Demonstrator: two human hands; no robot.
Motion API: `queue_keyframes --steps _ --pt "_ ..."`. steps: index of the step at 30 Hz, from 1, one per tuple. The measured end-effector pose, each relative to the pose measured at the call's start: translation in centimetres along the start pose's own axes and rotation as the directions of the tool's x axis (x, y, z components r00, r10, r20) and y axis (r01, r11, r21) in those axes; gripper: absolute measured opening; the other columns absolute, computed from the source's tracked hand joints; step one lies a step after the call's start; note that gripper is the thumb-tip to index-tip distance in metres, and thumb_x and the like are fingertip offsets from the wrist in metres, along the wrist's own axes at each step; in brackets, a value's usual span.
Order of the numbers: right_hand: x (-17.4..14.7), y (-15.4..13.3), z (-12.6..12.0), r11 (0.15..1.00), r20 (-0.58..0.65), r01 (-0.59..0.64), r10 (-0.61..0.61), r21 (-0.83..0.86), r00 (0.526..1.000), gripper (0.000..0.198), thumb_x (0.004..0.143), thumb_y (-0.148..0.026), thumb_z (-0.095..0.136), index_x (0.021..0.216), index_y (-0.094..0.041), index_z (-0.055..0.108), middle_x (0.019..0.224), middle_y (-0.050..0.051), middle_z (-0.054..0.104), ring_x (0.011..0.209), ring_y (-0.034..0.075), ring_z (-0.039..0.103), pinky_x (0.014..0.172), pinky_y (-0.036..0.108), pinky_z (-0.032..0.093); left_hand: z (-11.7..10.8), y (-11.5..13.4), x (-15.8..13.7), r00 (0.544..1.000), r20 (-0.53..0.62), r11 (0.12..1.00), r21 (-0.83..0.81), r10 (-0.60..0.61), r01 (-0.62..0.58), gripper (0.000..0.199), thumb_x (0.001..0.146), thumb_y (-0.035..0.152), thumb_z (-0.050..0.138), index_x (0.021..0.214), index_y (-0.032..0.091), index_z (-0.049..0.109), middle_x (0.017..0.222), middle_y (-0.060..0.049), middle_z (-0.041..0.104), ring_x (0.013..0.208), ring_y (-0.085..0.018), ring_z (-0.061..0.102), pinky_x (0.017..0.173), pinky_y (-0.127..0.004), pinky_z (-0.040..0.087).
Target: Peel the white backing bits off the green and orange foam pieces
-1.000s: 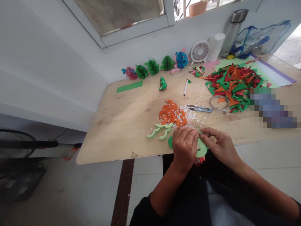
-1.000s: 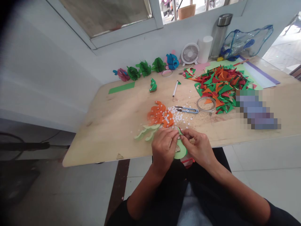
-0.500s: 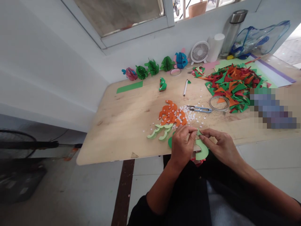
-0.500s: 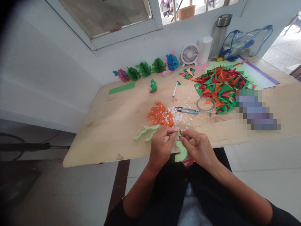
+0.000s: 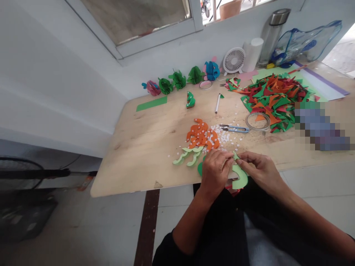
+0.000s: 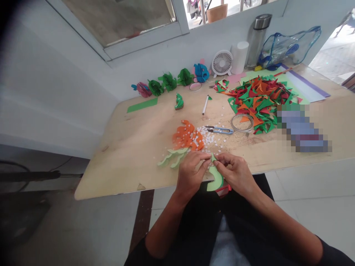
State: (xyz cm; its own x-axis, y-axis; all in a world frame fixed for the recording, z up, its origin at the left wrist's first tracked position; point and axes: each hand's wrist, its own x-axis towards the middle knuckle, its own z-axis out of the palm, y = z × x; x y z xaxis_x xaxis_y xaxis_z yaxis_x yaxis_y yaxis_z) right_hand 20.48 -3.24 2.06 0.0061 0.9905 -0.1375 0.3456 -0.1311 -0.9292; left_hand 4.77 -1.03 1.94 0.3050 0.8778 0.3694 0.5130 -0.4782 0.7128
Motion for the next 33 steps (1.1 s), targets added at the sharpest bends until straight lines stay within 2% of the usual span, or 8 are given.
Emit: queue_keyframes --steps 5,10,16,21,26,29,31,33 --pt "-0.1 -0.5 -0.5 1.0 0.088 -0.005 0.004 0.013 0.996 0.03 0.081 -0.041 0.057 0.064 -0.017 0.062 0.053 -0.001 0.051 0.048 0.011 0.043 0.044 0.023 0.033 -0.8 -0.5 0.8 0.995 0.089 0.999 0.0 0.05 -0.05 0.012 0.088 0.023 0.056 0.083 0.019 0.067 0.079 -0.004 0.07 0.078 -0.017 0.061 0.075 -0.031 0.048" --pt "-0.1 -0.7 -0.6 0.997 0.132 -0.031 0.022 0.066 0.991 0.031 0.08 -0.044 0.059 0.067 -0.016 0.064 0.056 -0.001 0.053 0.05 0.011 0.045 0.045 0.023 0.033 -1.2 -0.8 1.1 0.986 0.109 0.991 0.028 0.125 -0.129 0.015 0.09 0.023 0.053 0.08 0.018 0.064 0.076 -0.003 0.067 0.075 -0.016 0.059 0.072 -0.029 0.047" --pt "0.2 -0.8 -0.6 0.974 0.149 -0.131 0.104 0.187 0.983 0.036 0.075 -0.051 0.064 0.067 -0.016 0.064 0.056 -0.001 0.054 0.05 0.011 0.045 0.045 0.022 0.036 -0.9 -1.2 0.9 0.962 0.09 0.956 0.119 0.258 -0.267 0.015 0.091 0.022 0.049 0.088 0.017 0.064 0.082 -0.005 0.069 0.081 -0.018 0.06 0.078 -0.033 0.047" --pt "0.4 -0.7 -0.6 0.969 0.138 -0.14 0.114 0.204 0.984 0.032 0.075 -0.047 0.065 0.069 -0.015 0.065 0.057 -0.001 0.055 0.052 0.011 0.046 0.047 0.022 0.036 -0.8 -1.4 1.0 0.932 0.08 0.904 0.224 0.355 -0.363 0.012 0.089 0.017 0.052 0.09 0.016 0.064 0.083 -0.005 0.07 0.08 -0.019 0.06 0.077 -0.034 0.046" --pt "0.6 -0.1 -0.5 0.972 0.152 -0.126 0.096 0.196 0.984 0.031 0.077 -0.046 0.064 0.068 -0.016 0.064 0.06 0.001 0.059 0.054 0.012 0.05 0.048 0.023 0.039 -0.9 -1.2 1.2 0.906 0.122 0.852 0.308 0.405 -0.423 0.013 0.088 0.016 0.051 0.087 0.015 0.064 0.079 -0.006 0.069 0.079 -0.02 0.06 0.075 -0.035 0.045" --pt "0.7 0.2 -0.5 0.976 0.147 -0.109 0.081 0.188 0.986 0.032 0.077 -0.046 0.064 0.067 -0.016 0.063 0.062 0.001 0.061 0.056 0.013 0.052 0.05 0.024 0.04 -0.6 -1.3 1.5 0.942 0.08 0.913 0.234 0.325 -0.334 0.014 0.087 0.018 0.051 0.082 0.016 0.064 0.076 -0.005 0.068 0.077 -0.019 0.06 0.075 -0.033 0.046" --pt "0.6 0.1 -0.5 0.974 0.141 -0.115 0.088 0.197 0.986 0.032 0.076 -0.047 0.064 0.068 -0.016 0.064 0.06 0.001 0.059 0.054 0.013 0.051 0.049 0.023 0.039 -0.2 -1.6 2.0 0.989 0.011 0.984 0.093 0.149 -0.149 0.013 0.085 0.019 0.053 0.079 0.016 0.063 0.073 -0.004 0.067 0.073 -0.017 0.06 0.072 -0.03 0.046" --pt "0.5 -0.2 -0.6 0.969 0.132 -0.129 0.102 0.213 0.986 0.034 0.075 -0.049 0.065 0.07 -0.016 0.065 0.058 0.0 0.058 0.052 0.012 0.049 0.047 0.023 0.038 0.4 -2.0 2.7 0.998 -0.013 0.997 -0.053 -0.065 0.064 0.015 0.085 0.021 0.054 0.074 0.017 0.063 0.07 -0.002 0.066 0.068 -0.014 0.059 0.067 -0.027 0.046"
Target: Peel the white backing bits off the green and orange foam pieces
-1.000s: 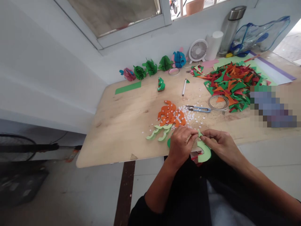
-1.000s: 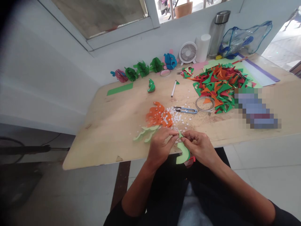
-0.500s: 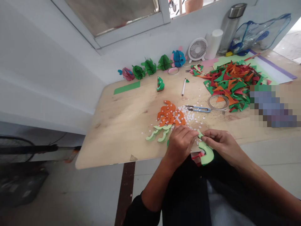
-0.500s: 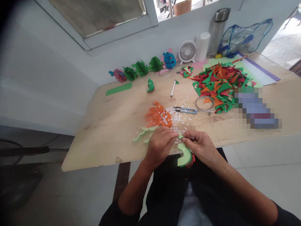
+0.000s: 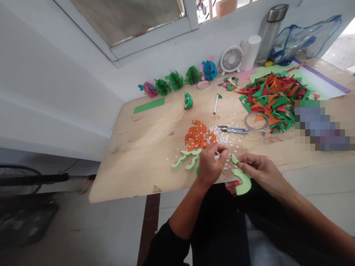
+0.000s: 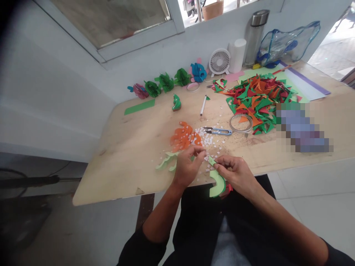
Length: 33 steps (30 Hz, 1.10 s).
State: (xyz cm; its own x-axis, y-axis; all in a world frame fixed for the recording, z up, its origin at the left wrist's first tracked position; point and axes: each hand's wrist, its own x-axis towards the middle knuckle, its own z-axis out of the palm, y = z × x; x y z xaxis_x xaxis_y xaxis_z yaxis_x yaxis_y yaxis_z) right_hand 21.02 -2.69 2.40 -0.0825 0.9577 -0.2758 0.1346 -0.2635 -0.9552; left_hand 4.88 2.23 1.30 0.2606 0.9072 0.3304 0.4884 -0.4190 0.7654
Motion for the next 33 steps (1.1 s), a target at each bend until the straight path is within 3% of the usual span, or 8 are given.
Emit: queue_keyframes --steps 3,6,8,12,15,21,26,33 --pt "-0.3 -0.3 -0.1 1.0 -0.028 0.004 -0.004 0.009 1.0 0.036 0.075 -0.051 0.065 0.067 -0.016 0.064 0.057 0.0 0.058 0.051 0.012 0.049 0.047 0.023 0.038 0.8 -0.5 0.7 0.98 -0.001 0.974 -0.105 -0.2 0.199 0.014 0.083 0.023 0.056 0.075 0.017 0.066 0.068 0.0 0.065 0.065 -0.013 0.059 0.065 -0.025 0.046" --pt "-0.3 -0.2 -0.2 0.999 -0.066 0.039 -0.041 -0.033 0.997 0.035 0.076 -0.05 0.064 0.068 -0.016 0.064 0.057 0.001 0.058 0.052 0.013 0.05 0.047 0.023 0.039 1.0 -0.6 0.6 0.96 -0.043 0.947 -0.186 -0.275 0.263 0.016 0.08 0.018 0.058 0.092 0.017 0.069 0.081 -0.002 0.069 0.072 -0.013 0.062 0.067 -0.025 0.047" --pt "-0.1 0.1 -0.3 0.995 -0.086 0.063 -0.07 -0.077 0.994 0.032 0.078 -0.048 0.062 0.072 -0.016 0.066 0.059 0.001 0.06 0.054 0.014 0.052 0.049 0.024 0.041 0.8 -0.4 0.0 0.94 -0.05 0.911 -0.266 -0.339 0.314 0.016 0.082 0.023 0.057 0.091 0.017 0.069 0.078 -0.002 0.069 0.07 -0.013 0.062 0.066 -0.024 0.047" --pt "0.2 0.3 -0.1 0.978 -0.107 0.111 -0.131 -0.176 0.986 0.027 0.081 -0.041 0.06 0.073 -0.017 0.066 0.061 0.002 0.061 0.057 0.015 0.054 0.052 0.025 0.042 0.6 0.2 -1.2 0.879 0.124 0.75 -0.476 -0.461 0.46 0.02 0.08 0.034 0.062 0.08 0.015 0.068 0.064 0.0 0.065 0.059 -0.012 0.059 0.06 -0.023 0.047" --pt "0.3 0.1 0.2 0.955 -0.119 0.148 -0.183 -0.258 0.976 0.024 0.081 -0.038 0.058 0.072 -0.018 0.066 0.06 0.001 0.061 0.056 0.015 0.055 0.054 0.025 0.042 0.9 0.7 -1.4 0.838 0.263 0.611 -0.587 -0.478 0.532 0.021 0.071 0.029 0.068 0.086 0.015 0.067 0.072 -0.001 0.066 0.061 -0.011 0.058 0.057 -0.022 0.046" --pt "0.3 0.0 0.7 0.925 -0.141 0.18 -0.238 -0.334 0.961 0.025 0.082 -0.037 0.057 0.065 -0.02 0.062 0.065 0.002 0.066 0.06 0.017 0.058 0.057 0.026 0.046 1.7 1.6 -0.9 0.799 0.265 0.498 -0.664 -0.54 0.557 0.018 0.062 0.02 0.069 0.077 0.015 0.06 0.068 0.001 0.06 0.059 -0.008 0.052 0.055 -0.019 0.041" --pt "0.3 0.0 0.9 0.909 -0.15 0.189 -0.26 -0.373 0.954 0.022 0.083 -0.036 0.056 0.071 -0.02 0.064 0.061 0.001 0.063 0.058 0.016 0.057 0.059 0.027 0.046 2.3 2.2 -0.8 0.725 0.362 0.281 -0.748 -0.587 0.601 0.022 0.06 0.021 0.067 0.08 0.016 0.057 0.071 0.001 0.058 0.058 -0.008 0.052 0.049 -0.018 0.037" --pt "0.5 0.8 0.2 0.975 -0.179 0.143 -0.174 -0.172 0.968 0.025 0.082 -0.04 0.057 0.081 -0.018 0.069 0.072 0.005 0.068 0.066 0.02 0.061 0.06 0.029 0.047 1.8 2.6 -2.0 0.729 0.434 0.265 -0.732 -0.53 0.628 0.04 0.06 0.025 0.076 0.096 0.016 0.063 0.081 -0.002 0.061 0.066 -0.01 0.055 0.056 -0.02 0.042"
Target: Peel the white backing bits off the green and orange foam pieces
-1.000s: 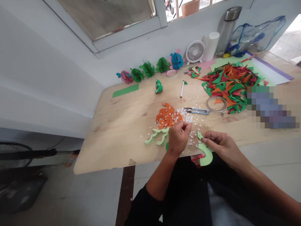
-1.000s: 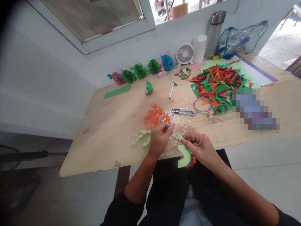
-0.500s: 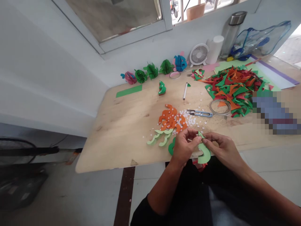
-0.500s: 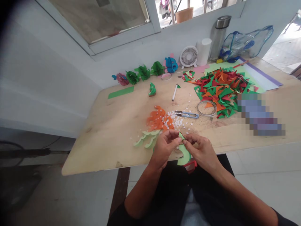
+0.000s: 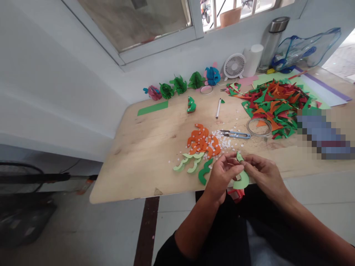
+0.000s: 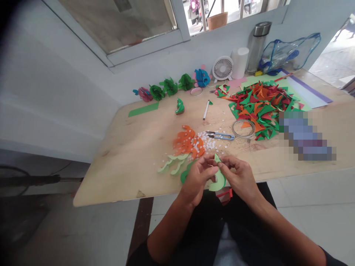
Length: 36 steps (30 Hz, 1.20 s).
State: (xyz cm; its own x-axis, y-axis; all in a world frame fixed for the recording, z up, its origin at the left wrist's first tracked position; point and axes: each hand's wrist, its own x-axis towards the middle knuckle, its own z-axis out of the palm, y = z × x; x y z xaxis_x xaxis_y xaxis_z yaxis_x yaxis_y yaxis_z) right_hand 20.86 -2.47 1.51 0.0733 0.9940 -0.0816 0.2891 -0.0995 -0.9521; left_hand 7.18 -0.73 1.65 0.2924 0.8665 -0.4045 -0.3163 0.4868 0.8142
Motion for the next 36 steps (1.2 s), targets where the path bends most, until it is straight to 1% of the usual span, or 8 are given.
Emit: queue_keyframes --steps 9,15,20,25,28,31,33,36 --pt "0.1 -0.1 0.0 0.999 -0.092 -0.035 0.035 0.006 0.995 0.026 0.077 -0.044 0.064 0.081 -0.019 0.068 0.076 0.006 0.068 0.071 0.022 0.061 0.063 0.031 0.048 0.9 -1.3 -1.4 0.988 -0.145 0.996 -0.064 0.059 -0.069 0.024 0.061 0.016 0.075 0.082 0.014 0.064 0.072 0.0 0.064 0.064 -0.01 0.057 0.068 -0.023 0.044" --pt "0.1 -0.1 0.4 0.94 0.087 -0.109 0.085 0.324 0.993 0.032 0.075 -0.049 0.068 0.093 -0.022 0.069 0.09 0.007 0.071 0.088 0.025 0.064 0.078 0.034 0.052 0.3 -1.5 -1.2 0.956 -0.171 0.97 0.011 0.24 -0.242 0.02 0.068 0.015 0.069 0.086 0.017 0.061 0.077 0.0 0.066 0.069 -0.011 0.06 0.068 -0.023 0.045" --pt "-0.1 0.3 0.8 0.926 0.167 -0.194 0.146 0.325 0.975 0.026 0.072 -0.046 0.073 0.075 -0.021 0.067 0.072 0.003 0.066 0.067 0.019 0.06 0.062 0.028 0.051 -0.6 -1.5 -2.0 0.931 -0.107 0.91 0.274 0.349 -0.31 0.027 0.075 0.016 0.063 0.102 0.018 0.061 0.082 -0.002 0.067 0.073 -0.013 0.062 0.07 -0.024 0.048" --pt "-0.1 0.1 0.9 0.874 0.161 -0.264 0.216 0.407 0.963 0.027 0.07 -0.044 0.075 0.069 -0.021 0.061 0.064 0.0 0.06 0.055 0.015 0.055 0.051 0.025 0.047 -4.2 -0.7 -3.3 0.822 -0.181 0.683 0.665 0.54 -0.302 0.026 0.082 0.022 0.057 0.108 0.019 0.061 0.09 -0.005 0.067 0.079 -0.016 0.063 0.07 -0.028 0.05" --pt "0.0 0.3 0.7 0.868 0.174 -0.274 0.219 0.414 0.96 0.027 0.075 -0.044 0.07 0.068 -0.022 0.058 0.063 0.0 0.059 0.057 0.016 0.056 0.052 0.027 0.048 -6.7 -0.3 -3.6 0.759 -0.143 0.388 0.909 0.635 -0.153 0.022 0.079 0.018 0.059 0.101 0.018 0.062 0.093 -0.007 0.066 0.089 -0.022 0.061 0.081 -0.038 0.049" --pt "0.0 0.6 0.7 0.853 0.193 -0.285 0.22 0.437 0.956 0.025 0.077 -0.043 0.068 0.07 -0.022 0.057 0.061 -0.001 0.059 0.059 0.018 0.059 0.055 0.028 0.049 -7.8 -0.6 -3.4 0.783 -0.08 0.174 0.984 0.617 -0.036 0.022 0.076 0.017 0.061 0.098 0.018 0.062 0.098 -0.009 0.064 0.098 -0.027 0.058 0.087 -0.044 0.046" --pt "0.0 0.7 0.8 0.835 0.196 -0.303 0.237 0.46 0.952 0.023 0.076 -0.042 0.069 0.073 -0.022 0.059 0.061 -0.001 0.06 0.06 0.018 0.061 0.058 0.029 0.051 -7.9 -1.0 -3.2 0.804 -0.074 0.131 0.991 0.59 -0.005 0.016 0.076 0.016 0.062 0.091 0.019 0.062 0.094 -0.008 0.063 0.094 -0.026 0.058 0.084 -0.042 0.047" --pt "0.0 0.8 0.9 0.8 0.202 -0.325 0.257 0.504 0.945 0.021 0.076 -0.04 0.07 0.077 -0.021 0.062 0.063 0.0 0.063 0.06 0.018 0.061 0.059 0.03 0.052 -7.8 -1.3 -3.2 0.808 -0.086 0.169 0.985 0.582 -0.017 0.007 0.075 0.014 0.06 0.079 0.019 0.059 0.084 -0.004 0.061 0.084 -0.022 0.058 0.076 -0.036 0.048"
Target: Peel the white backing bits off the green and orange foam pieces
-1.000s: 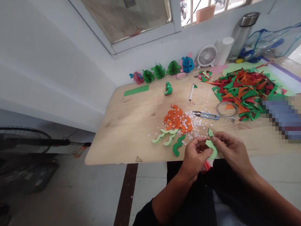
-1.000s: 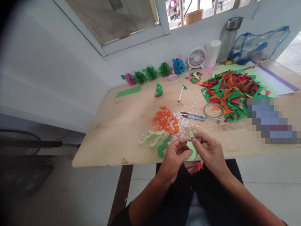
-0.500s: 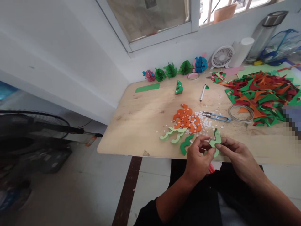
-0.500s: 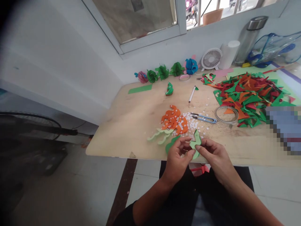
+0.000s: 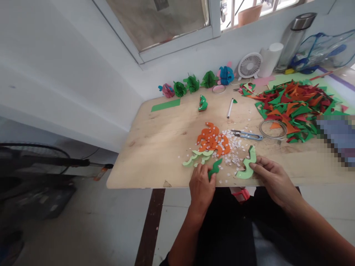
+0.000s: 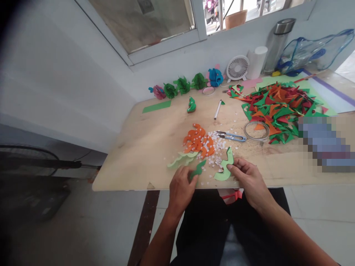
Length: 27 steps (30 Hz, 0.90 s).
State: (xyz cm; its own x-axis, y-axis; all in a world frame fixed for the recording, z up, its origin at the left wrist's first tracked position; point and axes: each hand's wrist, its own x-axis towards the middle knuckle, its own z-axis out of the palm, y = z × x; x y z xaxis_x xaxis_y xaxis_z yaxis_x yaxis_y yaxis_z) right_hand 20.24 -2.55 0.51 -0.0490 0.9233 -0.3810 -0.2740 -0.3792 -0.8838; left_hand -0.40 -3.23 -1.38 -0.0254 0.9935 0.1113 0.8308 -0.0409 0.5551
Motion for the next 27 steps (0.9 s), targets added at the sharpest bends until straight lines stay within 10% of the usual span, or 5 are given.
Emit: queue_keyframes --steps 10,15,19,27 --pt "1.1 -0.1 -0.8 0.933 0.143 -0.066 0.016 0.352 0.99 0.017 0.075 -0.028 0.073 0.092 -0.023 0.072 0.092 0.004 0.075 0.087 0.022 0.069 0.082 0.034 0.054 -1.8 2.0 1.0 0.997 -0.032 0.919 -0.39 -0.068 0.05 0.012 0.079 0.019 0.058 0.07 0.019 0.05 0.069 0.002 0.059 0.057 -0.011 0.05 0.058 -0.022 0.043" --pt "1.6 -0.5 -0.7 0.905 0.169 -0.114 0.047 0.409 0.984 0.015 0.076 -0.027 0.072 0.09 -0.023 0.073 0.093 0.005 0.075 0.091 0.024 0.069 0.087 0.038 0.052 0.4 3.8 3.1 0.983 -0.165 0.976 -0.184 0.083 -0.113 0.013 0.078 0.009 0.055 0.071 0.019 0.053 0.068 0.001 0.057 0.064 -0.013 0.055 0.062 -0.023 0.044" --pt "1.7 -0.8 -1.1 0.905 0.136 -0.092 0.039 0.415 0.99 0.018 0.077 -0.026 0.072 0.094 -0.023 0.073 0.094 0.005 0.075 0.093 0.023 0.068 0.088 0.037 0.052 1.9 5.1 4.1 0.969 -0.028 0.96 -0.132 0.245 -0.247 0.015 0.074 0.011 0.065 0.086 0.019 0.06 0.084 -0.003 0.065 0.08 -0.018 0.061 0.071 -0.028 0.048" --pt "1.9 -1.0 -2.1 0.892 0.074 -0.105 0.081 0.44 0.994 0.016 0.074 -0.024 0.074 0.09 -0.023 0.073 0.086 0.003 0.075 0.092 0.022 0.069 0.085 0.033 0.053 1.3 4.3 4.6 0.992 0.054 0.953 -0.287 0.114 -0.094 0.006 0.083 0.015 0.058 0.085 0.017 0.063 0.078 -0.002 0.064 0.07 -0.014 0.058 0.067 -0.026 0.047"
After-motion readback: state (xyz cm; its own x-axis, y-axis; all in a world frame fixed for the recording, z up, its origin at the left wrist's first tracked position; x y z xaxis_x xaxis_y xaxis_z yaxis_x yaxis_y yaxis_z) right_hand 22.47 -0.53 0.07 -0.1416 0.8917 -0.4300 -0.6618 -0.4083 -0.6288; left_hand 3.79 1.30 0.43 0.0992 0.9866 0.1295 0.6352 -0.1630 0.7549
